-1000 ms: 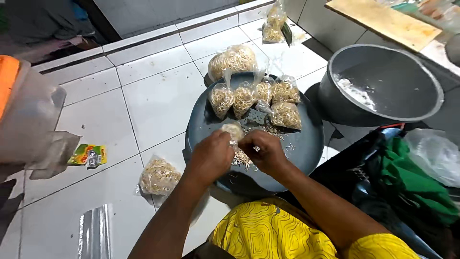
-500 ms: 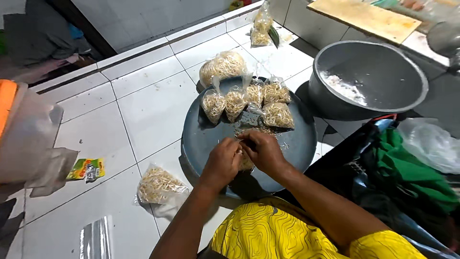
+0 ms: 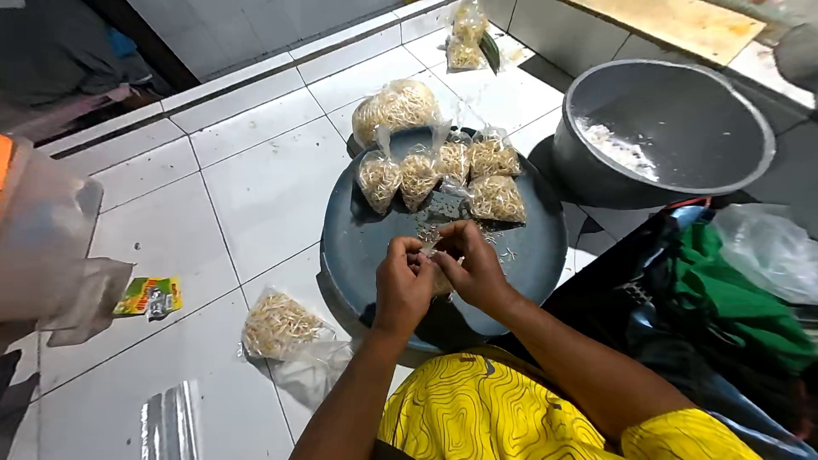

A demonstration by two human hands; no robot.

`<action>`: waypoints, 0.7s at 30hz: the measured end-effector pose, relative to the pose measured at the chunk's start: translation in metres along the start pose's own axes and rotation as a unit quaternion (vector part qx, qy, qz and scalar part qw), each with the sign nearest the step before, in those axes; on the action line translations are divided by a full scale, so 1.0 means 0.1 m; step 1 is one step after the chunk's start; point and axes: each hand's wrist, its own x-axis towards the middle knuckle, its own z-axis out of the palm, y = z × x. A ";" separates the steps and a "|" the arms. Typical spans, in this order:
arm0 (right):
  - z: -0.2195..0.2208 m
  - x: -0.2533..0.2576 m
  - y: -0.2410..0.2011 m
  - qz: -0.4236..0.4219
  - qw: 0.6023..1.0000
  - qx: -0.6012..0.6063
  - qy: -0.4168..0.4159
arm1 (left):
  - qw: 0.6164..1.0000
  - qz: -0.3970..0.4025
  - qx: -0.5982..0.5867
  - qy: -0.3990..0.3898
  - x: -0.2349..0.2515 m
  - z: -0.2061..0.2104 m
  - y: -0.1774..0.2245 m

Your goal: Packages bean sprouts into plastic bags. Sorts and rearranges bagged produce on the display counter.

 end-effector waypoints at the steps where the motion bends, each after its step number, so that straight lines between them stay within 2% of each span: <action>1: -0.01 0.02 0.02 0.012 0.999 0.052 -0.005 | 1.000 0.011 0.007 0.014 -0.02 0.02 0.01; 5: -0.10 0.10 0.06 0.088 0.971 0.212 -0.068 | 0.994 0.076 0.040 0.060 -0.03 0.12 -0.04; 9: -0.22 0.18 0.10 0.138 0.950 0.246 -0.135 | 0.985 0.135 0.082 0.070 -0.04 0.16 -0.09; 13: -0.14 0.19 0.08 0.143 0.962 0.217 -0.088 | 0.972 0.182 0.123 0.079 -0.01 0.10 -0.17; 17: -0.02 0.13 0.04 0.119 0.979 0.160 -0.038 | 0.972 0.167 0.149 0.069 -0.07 0.04 -0.13; 21: 0.01 0.10 0.01 0.079 0.990 0.114 -0.033 | 0.971 0.148 0.185 0.044 -0.05 0.00 -0.07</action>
